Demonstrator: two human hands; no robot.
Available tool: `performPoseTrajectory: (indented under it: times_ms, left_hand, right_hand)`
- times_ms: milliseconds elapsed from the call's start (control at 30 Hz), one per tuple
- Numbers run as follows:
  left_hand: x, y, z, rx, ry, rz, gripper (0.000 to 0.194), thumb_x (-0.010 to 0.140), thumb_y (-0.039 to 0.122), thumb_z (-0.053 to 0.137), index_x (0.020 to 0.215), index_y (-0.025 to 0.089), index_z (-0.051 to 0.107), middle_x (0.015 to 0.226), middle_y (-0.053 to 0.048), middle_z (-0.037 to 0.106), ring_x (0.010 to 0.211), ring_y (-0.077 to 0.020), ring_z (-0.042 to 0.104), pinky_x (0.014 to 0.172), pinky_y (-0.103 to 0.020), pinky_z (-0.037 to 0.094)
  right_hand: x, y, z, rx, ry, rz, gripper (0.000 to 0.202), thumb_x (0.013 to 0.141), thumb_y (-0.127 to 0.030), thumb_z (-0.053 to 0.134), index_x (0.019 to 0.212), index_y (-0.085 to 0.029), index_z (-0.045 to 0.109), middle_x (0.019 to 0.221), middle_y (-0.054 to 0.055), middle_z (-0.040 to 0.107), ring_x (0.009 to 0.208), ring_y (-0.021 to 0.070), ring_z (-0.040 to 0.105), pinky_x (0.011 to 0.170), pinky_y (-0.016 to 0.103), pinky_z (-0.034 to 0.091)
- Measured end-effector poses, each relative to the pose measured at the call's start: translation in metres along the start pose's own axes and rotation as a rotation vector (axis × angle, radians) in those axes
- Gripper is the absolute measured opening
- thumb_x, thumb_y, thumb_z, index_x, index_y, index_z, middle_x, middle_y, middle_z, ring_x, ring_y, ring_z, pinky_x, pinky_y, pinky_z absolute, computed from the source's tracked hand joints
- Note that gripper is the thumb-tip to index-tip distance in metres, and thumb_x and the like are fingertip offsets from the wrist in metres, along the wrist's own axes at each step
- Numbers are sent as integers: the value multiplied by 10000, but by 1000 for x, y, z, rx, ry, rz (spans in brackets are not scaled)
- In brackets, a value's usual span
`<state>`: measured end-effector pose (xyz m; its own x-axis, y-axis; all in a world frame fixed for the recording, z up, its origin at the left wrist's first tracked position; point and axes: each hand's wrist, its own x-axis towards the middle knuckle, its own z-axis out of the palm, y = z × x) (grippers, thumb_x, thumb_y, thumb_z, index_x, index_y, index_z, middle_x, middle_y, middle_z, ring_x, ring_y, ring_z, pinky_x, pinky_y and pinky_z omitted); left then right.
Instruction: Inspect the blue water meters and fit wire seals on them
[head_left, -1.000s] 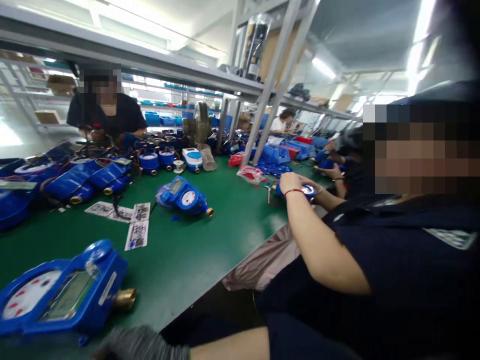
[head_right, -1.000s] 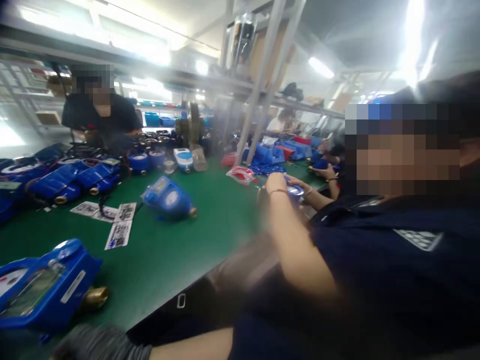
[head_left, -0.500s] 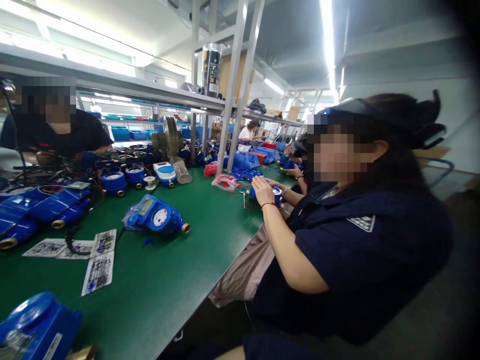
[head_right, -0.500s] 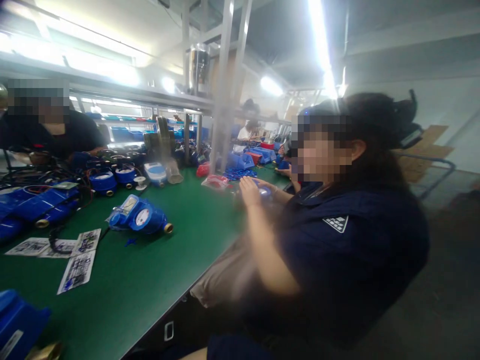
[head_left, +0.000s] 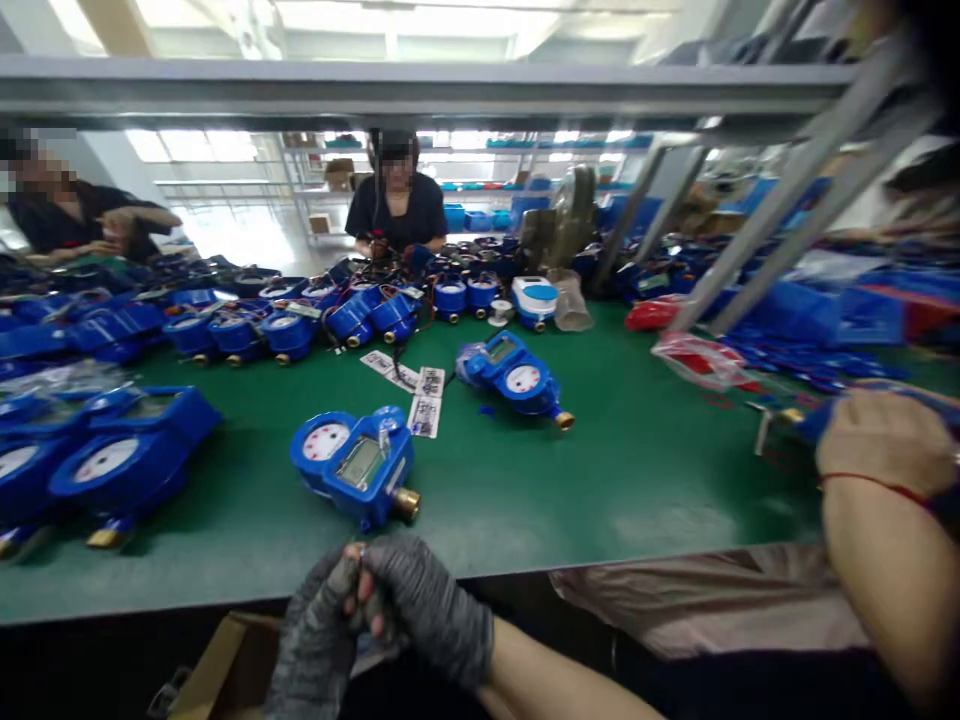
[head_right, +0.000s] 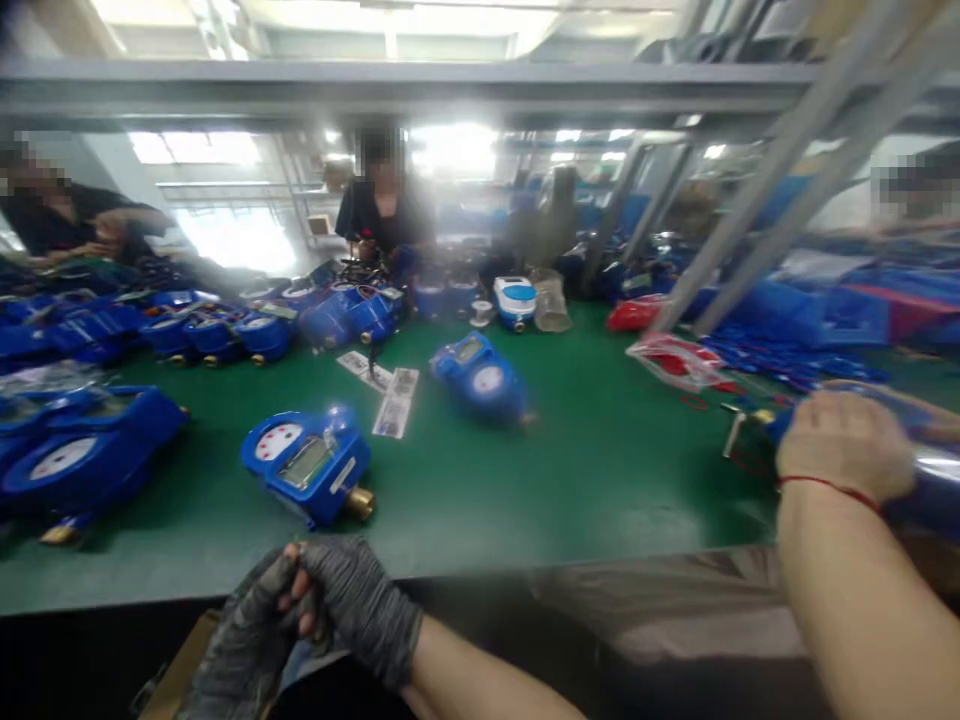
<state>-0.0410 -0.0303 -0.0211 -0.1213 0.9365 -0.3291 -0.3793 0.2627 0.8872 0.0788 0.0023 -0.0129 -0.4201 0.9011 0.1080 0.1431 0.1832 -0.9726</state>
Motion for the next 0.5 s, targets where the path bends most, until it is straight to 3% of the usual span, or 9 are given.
performPoseTrajectory:
  times_ms: [67, 133, 233, 333, 400, 500]
  left_hand:
    - [1, 5, 4, -58, -76, -33, 417, 696, 527, 758, 592, 180, 551, 505, 28, 497, 432, -125, 491, 444, -263, 423]
    - [3, 7, 3, -73, -87, -34, 423, 682, 515, 776, 601, 169, 548, 523, 34, 494, 455, -114, 490, 467, -248, 412]
    - [2, 8, -5, -18, -66, -13, 439, 698, 531, 767, 606, 156, 559, 539, 35, 486, 487, -94, 453, 504, -234, 395]
    - [-1, 9, -11, 33, -112, -22, 443, 755, 504, 730, 576, 150, 535, 530, 30, 478, 491, -84, 432, 508, -222, 364]
    - [-1, 11, -11, 24, -130, -40, 427, 716, 454, 773, 556, 146, 524, 513, 35, 468, 472, -74, 415, 491, -212, 342]
    - [1, 14, -10, -20, -124, -65, 425, 639, 438, 818, 540, 145, 526, 491, 33, 471, 437, -75, 416, 458, -212, 337]
  right_hand:
    - [1, 1, 2, 7, -15, 15, 461, 997, -382, 345, 665, -163, 579, 590, 40, 622, 465, 138, 557, 481, 246, 492]
    - [-3, 1, 2, -56, 23, -22, 484, 1014, -387, 291, 722, -166, 608, 632, 52, 644, 495, 140, 573, 522, 250, 505]
    - [-15, 5, 1, -314, 71, -153, 379, 988, -384, 381, 839, -177, 661, 785, 99, 700, 674, 187, 637, 687, 306, 530]
    - [-23, 11, 0, -607, 42, -260, 319, 960, -345, 449, 849, -165, 688, 788, 120, 706, 714, 223, 649, 723, 341, 531]
    - [-22, 11, -1, -572, 7, -266, 310, 966, -309, 448, 878, -166, 708, 812, 108, 721, 748, 214, 668, 754, 328, 540]
    - [-14, 3, -1, -200, -3, -104, 368, 956, -302, 426, 795, -158, 723, 763, 49, 731, 682, 140, 664, 701, 217, 544]
